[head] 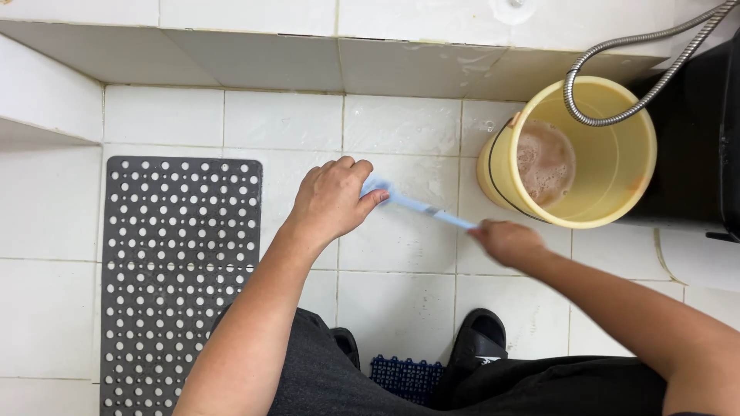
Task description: Scrubbing the bathroom floor tiles with a long-handled brush and soapy water.
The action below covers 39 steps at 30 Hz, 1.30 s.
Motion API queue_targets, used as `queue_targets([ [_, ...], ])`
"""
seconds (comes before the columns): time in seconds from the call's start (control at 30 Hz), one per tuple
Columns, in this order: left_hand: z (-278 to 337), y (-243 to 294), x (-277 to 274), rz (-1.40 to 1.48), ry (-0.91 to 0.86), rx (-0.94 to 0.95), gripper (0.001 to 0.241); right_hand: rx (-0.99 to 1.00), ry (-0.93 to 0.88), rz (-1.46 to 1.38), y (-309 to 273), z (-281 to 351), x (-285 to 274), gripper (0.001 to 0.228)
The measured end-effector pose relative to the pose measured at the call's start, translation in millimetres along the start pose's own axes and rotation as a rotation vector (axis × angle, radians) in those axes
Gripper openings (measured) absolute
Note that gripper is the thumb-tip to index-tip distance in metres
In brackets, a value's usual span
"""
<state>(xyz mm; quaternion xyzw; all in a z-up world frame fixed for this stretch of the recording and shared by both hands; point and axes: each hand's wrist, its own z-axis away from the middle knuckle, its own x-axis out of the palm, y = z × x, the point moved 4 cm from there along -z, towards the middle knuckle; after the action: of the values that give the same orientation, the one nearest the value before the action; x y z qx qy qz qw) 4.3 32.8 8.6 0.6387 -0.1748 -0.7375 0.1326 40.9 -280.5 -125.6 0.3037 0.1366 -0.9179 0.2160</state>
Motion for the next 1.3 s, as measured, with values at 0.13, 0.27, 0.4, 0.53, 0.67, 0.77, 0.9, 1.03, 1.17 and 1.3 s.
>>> queue_targets([
  [0.13,3.0,-8.0,-3.9,0.012,0.024,-0.04,0.047,0.226,0.019,-0.176,13.9,-8.8,-3.6,0.057],
  [0.27,-3.0,-5.7,-3.5,-0.005,-0.015,-0.074,0.044,0.054,0.041,-0.131,-38.3,-8.7,2.2,0.056],
  [0.4,-3.0,-15.0,-4.1,0.001,0.062,-0.042,0.046,0.038,-0.02,-0.075,-26.4,-6.6,-18.9,0.054],
  [0.53,-1.2,-18.6,-12.4,-0.005,0.066,-0.123,0.049,0.217,-0.03,-0.276,-39.1,-6.1,-21.3,0.056],
  [0.67,-3.7,-15.0,-15.2,-0.02,-0.016,-0.193,0.05,0.01,-0.018,-0.083,-57.4,-2.7,-13.1,0.057],
  [0.77,2.9,-21.2,-15.9,0.007,0.015,-0.182,0.048,0.187,0.012,-0.17,-15.1,-14.8,-28.2,0.055],
  [0.9,6.4,-19.2,-16.1,-0.032,0.119,-0.121,0.052,0.253,0.059,-0.31,-29.2,-18.7,-33.4,0.062],
  [1.03,5.6,-12.1,-20.3,-0.018,0.013,-0.151,0.049,0.114,0.0,-0.177,-32.0,-26.5,-16.5,0.056],
  [1.17,10.6,-20.8,-14.8,-0.012,0.055,-0.136,0.049,0.344,-0.085,-0.421,24.1,-46.9,-4.3,0.055],
  [1.3,4.7,-11.2,-17.8,-0.02,0.071,-0.116,0.049,0.307,0.129,-0.338,-7.6,-23.0,-11.3,0.058],
])
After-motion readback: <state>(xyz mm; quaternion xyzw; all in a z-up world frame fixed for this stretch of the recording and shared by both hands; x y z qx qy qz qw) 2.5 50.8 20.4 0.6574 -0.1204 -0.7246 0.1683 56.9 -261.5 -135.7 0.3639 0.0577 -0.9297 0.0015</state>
